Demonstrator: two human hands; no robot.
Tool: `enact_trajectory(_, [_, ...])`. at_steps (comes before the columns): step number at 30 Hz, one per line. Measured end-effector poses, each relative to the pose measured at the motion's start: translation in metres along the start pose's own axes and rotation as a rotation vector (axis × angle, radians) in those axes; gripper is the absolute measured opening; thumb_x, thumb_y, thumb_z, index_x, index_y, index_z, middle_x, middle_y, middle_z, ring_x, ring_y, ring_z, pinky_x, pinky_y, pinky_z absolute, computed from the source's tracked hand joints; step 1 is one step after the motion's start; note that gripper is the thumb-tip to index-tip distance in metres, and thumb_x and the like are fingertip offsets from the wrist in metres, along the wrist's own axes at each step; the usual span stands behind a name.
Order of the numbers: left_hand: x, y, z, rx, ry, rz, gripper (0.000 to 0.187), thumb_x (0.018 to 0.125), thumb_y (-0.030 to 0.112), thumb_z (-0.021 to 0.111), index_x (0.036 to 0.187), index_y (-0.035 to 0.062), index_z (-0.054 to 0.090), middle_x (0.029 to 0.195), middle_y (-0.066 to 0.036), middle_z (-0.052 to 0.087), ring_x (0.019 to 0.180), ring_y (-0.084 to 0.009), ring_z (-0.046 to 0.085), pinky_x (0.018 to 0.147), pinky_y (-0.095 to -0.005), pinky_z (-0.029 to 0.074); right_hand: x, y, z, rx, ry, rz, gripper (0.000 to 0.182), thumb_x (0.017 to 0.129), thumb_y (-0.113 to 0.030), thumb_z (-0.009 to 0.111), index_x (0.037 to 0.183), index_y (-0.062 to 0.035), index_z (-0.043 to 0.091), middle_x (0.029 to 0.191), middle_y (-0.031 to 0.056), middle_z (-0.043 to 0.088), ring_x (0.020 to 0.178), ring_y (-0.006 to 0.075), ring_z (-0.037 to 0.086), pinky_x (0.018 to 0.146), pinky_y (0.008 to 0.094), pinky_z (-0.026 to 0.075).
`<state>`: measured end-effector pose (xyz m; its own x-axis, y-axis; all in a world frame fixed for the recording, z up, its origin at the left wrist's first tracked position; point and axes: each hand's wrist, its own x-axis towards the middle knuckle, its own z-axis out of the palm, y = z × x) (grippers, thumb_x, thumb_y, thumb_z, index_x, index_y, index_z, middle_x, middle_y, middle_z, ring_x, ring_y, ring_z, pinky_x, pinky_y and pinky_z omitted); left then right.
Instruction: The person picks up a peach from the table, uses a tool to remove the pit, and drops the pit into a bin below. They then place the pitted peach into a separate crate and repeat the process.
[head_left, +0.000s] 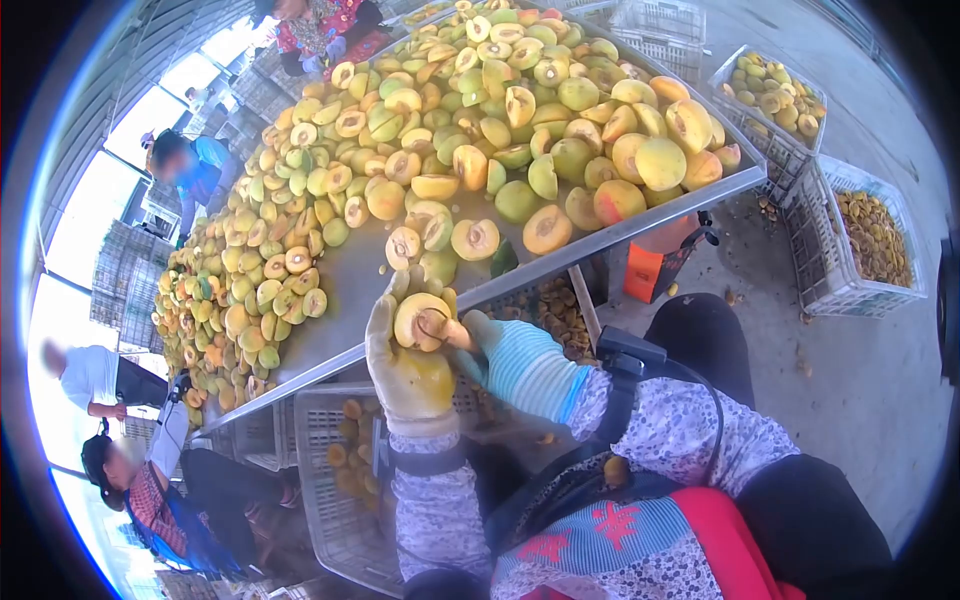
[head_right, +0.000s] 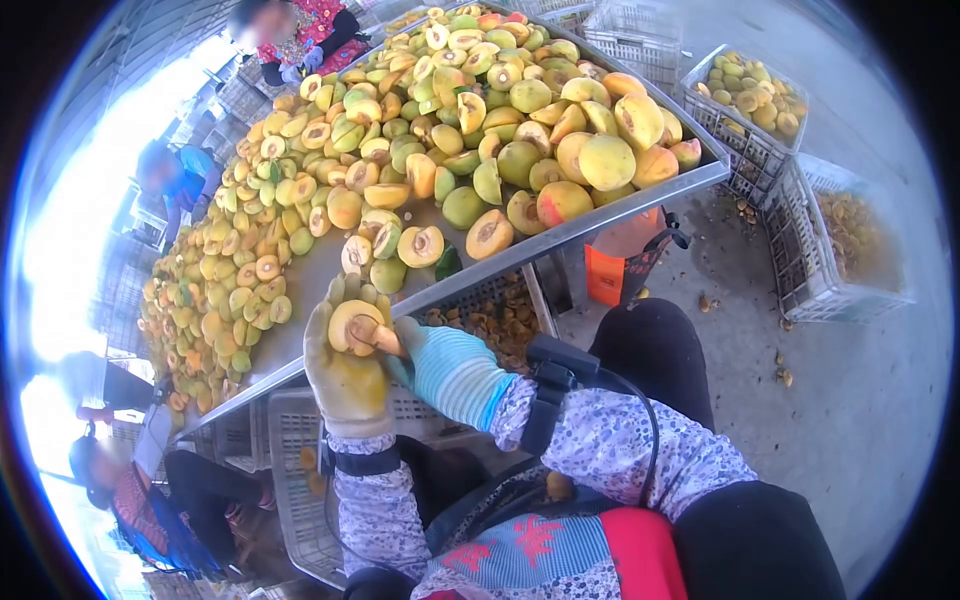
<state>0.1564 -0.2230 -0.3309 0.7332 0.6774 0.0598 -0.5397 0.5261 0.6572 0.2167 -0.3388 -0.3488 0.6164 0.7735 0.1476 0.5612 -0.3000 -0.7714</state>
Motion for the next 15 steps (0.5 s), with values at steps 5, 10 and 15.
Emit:
enact_trajectory(5, [-0.006,0.003,0.002,0.118,-0.036,0.02,0.044,0.098,0.043,0.055,0.105,0.0008,0.063,0.106,-0.016,0.067,0.096,-0.0299,0.066,0.088,-0.0463,0.055,-0.001,0.0,0.011,0.073,0.002,0.075,0.034,0.095,-0.04,0.053,0.108,-0.0088,0.058,0.083,0.0221,0.068,0.077,0.044,0.066,0.07,0.0533,0.052])
enact_trajectory(10, [-0.005,-0.004,0.003,0.086,0.133,-0.053,0.04,0.097,0.044,0.056,0.104,0.0047,0.056,0.099,-0.013,0.063,0.096,-0.0309,0.064,0.088,-0.0457,0.054,-0.002,-0.006,0.011,0.098,-0.079,0.132,0.034,0.094,-0.038,0.054,0.107,-0.0079,0.06,0.086,0.0225,0.068,0.08,0.0435,0.066,0.072,0.0519,0.053])
enact_trajectory(15, [-0.009,-0.004,0.003,0.132,0.098,-0.055,0.035,0.097,0.043,0.057,0.096,0.0079,0.056,0.09,-0.01,0.06,0.085,-0.0275,0.061,0.079,-0.0425,0.053,-0.004,-0.001,0.012,0.117,-0.145,0.134,0.035,0.093,-0.038,0.055,0.108,-0.0072,0.061,0.089,0.023,0.068,0.086,0.0424,0.067,0.076,0.0502,0.053])
